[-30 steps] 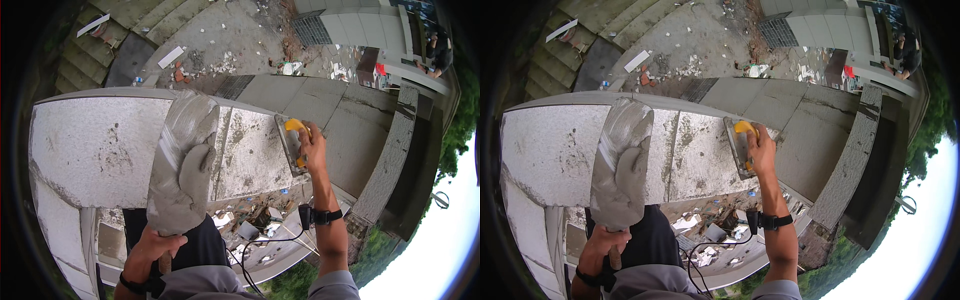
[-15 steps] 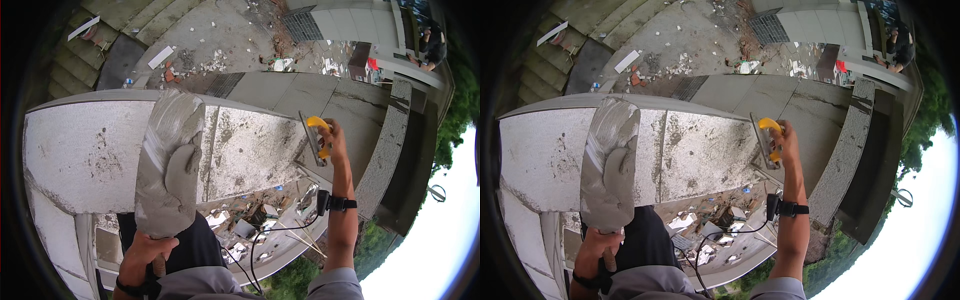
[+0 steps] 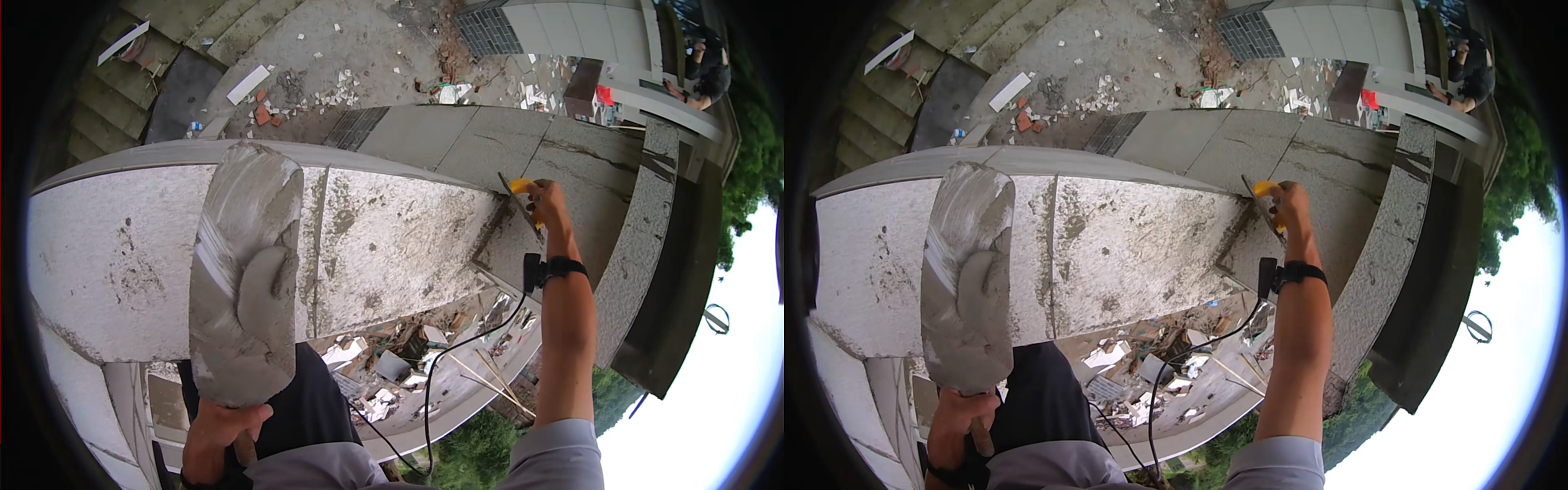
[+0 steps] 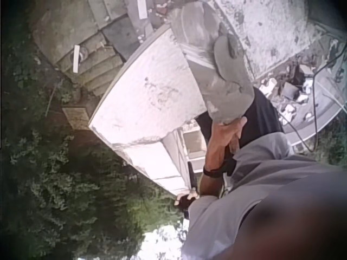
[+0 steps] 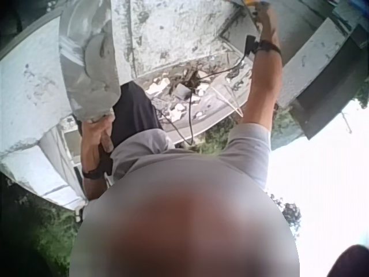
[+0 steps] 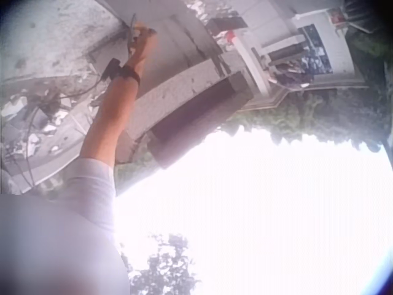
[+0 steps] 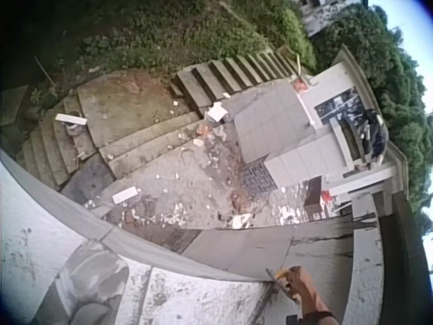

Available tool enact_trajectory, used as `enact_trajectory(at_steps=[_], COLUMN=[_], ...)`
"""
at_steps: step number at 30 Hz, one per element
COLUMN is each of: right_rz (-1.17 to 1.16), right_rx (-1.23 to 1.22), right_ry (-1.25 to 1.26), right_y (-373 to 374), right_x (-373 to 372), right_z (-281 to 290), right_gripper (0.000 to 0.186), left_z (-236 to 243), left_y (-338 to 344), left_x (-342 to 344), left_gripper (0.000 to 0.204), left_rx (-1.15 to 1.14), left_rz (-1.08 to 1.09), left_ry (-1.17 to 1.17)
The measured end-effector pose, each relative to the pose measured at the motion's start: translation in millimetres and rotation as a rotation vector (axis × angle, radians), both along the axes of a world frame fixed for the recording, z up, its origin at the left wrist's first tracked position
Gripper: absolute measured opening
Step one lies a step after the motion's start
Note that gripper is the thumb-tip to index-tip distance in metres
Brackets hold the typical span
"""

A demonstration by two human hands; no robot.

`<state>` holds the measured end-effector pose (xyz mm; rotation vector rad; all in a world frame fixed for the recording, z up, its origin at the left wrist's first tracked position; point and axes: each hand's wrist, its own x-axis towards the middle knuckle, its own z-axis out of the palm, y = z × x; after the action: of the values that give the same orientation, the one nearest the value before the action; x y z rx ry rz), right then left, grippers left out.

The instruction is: Apply mortar to a wall and smooth it using a trowel and a hawk.

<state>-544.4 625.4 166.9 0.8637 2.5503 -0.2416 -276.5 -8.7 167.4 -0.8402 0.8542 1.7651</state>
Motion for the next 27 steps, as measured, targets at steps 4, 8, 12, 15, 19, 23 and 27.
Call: enact_trajectory(at_steps=[4, 8, 12, 15, 19, 23, 27], right_rz=[0.102, -0.038, -0.071, -0.051, 0.04, 0.01, 0.006], right_rx=[0.091, -0.273, -0.349, -0.303, -0.181, -0.404, -0.538], right_ry=[-0.132, 0.006, 0.17, 0.093, -0.005, 0.001, -0.015], right_y=[2.7, -49.5, -45.6, -32.6, -47.6, -107.0, -150.1], right_x=[-6.9, -11.0, -18.0, -19.3, -3.3, -4.4, -23.0], right_z=[-13.9, -27.8, -25.0, -15.1, -13.1, -18.3, -34.1], right_gripper=[0.034, 0.04, 0.034, 0.034, 0.033, 0.034, 0.035], left_z=[-1.3, -1.5, 0.2, 0.1, 0.2, 0.4, -4.3], left_y=[7.9, 10.5, 16.2, 16.7, 15.4, 14.5, 9.8], left_x=[-0.3, 1.5, -3.5, -5.1, -6.1, -7.3, -3.6], left_gripper=[0.037, 0.037, 0.036, 0.036, 0.034, 0.032, 0.032], left_rx=[0.03, 0.018, 0.015, 0.036, 0.051, 0.038, 0.03], left_rz=[0.034, 0.03, 0.023, 0.029, 0.015, 0.014, 0.018], left_ry=[0.015, 0.007, 0.025, 0.035, 0.027, 0.04, 0.046])
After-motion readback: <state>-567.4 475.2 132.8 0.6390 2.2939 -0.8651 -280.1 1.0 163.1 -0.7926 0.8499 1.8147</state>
